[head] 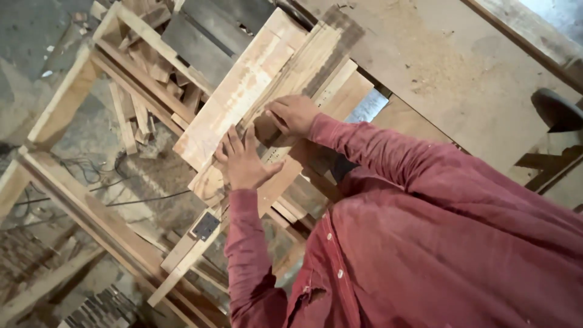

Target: Measuring and arranging wooden planks on a workbench in a workshop.

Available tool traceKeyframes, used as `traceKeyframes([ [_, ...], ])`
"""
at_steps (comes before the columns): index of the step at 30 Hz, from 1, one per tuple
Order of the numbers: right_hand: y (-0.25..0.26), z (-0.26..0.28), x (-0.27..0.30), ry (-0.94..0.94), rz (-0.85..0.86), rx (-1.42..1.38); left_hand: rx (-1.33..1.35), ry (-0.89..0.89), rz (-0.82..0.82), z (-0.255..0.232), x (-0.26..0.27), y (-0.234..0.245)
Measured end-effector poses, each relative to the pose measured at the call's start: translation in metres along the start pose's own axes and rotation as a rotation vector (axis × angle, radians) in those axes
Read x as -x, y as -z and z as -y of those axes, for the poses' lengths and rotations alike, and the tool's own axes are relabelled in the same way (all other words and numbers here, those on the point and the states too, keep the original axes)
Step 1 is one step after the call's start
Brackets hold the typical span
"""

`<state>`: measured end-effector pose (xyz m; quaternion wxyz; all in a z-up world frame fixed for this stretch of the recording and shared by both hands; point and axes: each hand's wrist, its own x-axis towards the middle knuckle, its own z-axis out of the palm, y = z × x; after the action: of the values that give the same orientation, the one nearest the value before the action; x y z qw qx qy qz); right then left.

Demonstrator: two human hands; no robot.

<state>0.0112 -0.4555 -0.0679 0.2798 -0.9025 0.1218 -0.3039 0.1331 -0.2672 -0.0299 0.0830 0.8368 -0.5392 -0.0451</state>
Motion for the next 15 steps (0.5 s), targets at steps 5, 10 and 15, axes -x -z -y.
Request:
traceKeyframes([
  [5, -0.008, -0.005, -0.030, -0.041, 0.012, -0.014, 0.030, 0.012, 0.015, 0.023, -0.025, 0.004],
  [10, -0.030, -0.021, -0.067, -0.027, 0.032, -0.012, -0.002, 0.083, 0.094, 0.044, -0.059, 0.018],
  [15, -0.085, -0.053, -0.107, 0.157, -0.140, 0.492, -0.093, 0.211, 0.243, 0.062, -0.084, 0.023],
])
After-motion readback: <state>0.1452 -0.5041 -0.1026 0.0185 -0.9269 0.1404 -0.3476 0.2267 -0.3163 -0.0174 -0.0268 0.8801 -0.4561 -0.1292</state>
